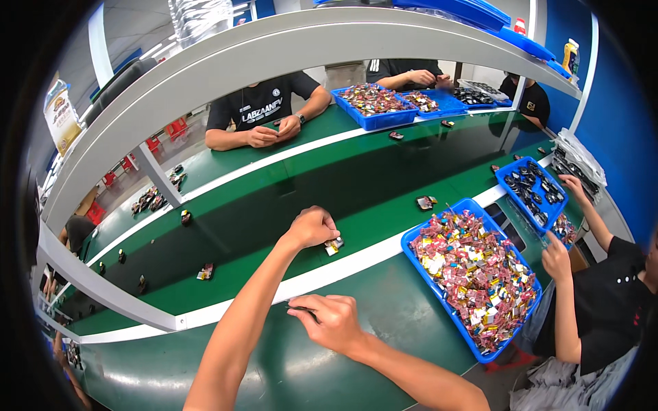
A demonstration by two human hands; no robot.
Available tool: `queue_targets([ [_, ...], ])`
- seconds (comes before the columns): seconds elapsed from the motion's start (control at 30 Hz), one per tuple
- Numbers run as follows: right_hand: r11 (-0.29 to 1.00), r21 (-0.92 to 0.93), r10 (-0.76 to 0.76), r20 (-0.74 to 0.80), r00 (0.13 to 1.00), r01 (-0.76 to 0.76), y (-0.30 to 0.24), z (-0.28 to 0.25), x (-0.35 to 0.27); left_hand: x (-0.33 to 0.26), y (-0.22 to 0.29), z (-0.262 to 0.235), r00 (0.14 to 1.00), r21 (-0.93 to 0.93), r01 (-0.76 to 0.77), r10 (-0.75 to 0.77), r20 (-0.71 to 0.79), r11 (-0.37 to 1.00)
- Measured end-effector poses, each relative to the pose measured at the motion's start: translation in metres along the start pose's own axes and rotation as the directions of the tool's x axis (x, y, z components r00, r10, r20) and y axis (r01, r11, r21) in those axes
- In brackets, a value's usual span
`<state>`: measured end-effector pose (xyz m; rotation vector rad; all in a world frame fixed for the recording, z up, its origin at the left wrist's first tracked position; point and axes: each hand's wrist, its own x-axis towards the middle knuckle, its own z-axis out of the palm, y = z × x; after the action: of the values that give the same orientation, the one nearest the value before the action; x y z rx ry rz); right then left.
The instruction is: The recorder is assembling and marking small plastic or metal parts on a green conveyor belt or table at a factory assembly line.
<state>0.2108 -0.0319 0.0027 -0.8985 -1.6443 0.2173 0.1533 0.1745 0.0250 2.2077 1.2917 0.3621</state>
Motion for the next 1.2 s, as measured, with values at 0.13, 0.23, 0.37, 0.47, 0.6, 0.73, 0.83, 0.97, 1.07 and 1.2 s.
queue_targets([
  [0.13,0.995,-0.020,0.101,0.054,0.993,-0.100,-0.006,-0.001,-0.003,-0.036,-0.018,-0.014,0.997,-0.309,0.059,-0.072,-0.033,0.949],
  [0.23,0.981,0.066,0.183,0.020,0.983,-0.184,0.000,0.001,-0.007,-0.081,-0.020,-0.026,0.983,-0.558,0.070,-0.152,-0.103,0.827],
  [0.37,0.836,0.337,0.443,0.049,0.895,-0.433,0.000,0.002,-0.004,-0.146,-0.049,-0.015,0.951,-0.710,0.006,-0.225,-0.214,0.704],
  [0.47,0.593,0.522,0.622,0.186,0.760,-0.613,0.001,-0.003,0.000,-0.189,-0.044,-0.006,0.943,-0.775,0.048,-0.286,-0.173,0.630],
  [0.6,0.509,0.532,0.694,0.212,0.688,-0.677,-0.010,-0.008,0.008,-0.212,-0.039,0.011,0.943,-0.861,-0.015,-0.279,-0.181,0.508],
  [0.73,0.666,0.457,0.608,0.125,0.784,-0.589,-0.003,-0.005,0.004,-0.215,-0.039,0.019,0.933,-0.842,-0.093,-0.249,-0.260,0.532],
  [0.83,0.726,0.382,0.578,0.111,0.809,-0.571,-0.003,-0.006,0.001,-0.216,-0.040,0.024,0.925,-0.827,-0.118,-0.242,-0.293,0.549],
  [0.97,0.721,0.343,0.594,0.141,0.792,-0.602,-0.006,-0.004,-0.001,-0.218,-0.034,0.017,0.933,-0.822,-0.106,-0.229,-0.277,0.560],
  [1.07,0.737,0.317,0.587,0.140,0.798,-0.598,-0.006,-0.004,-0.003,-0.218,-0.035,0.016,0.939,-0.836,-0.102,-0.224,-0.260,0.540],
  [1.2,0.759,0.314,0.580,0.073,0.811,-0.571,-0.006,-0.001,-0.003,-0.218,-0.036,0.015,0.944,-0.853,-0.104,-0.218,-0.246,0.511],
])
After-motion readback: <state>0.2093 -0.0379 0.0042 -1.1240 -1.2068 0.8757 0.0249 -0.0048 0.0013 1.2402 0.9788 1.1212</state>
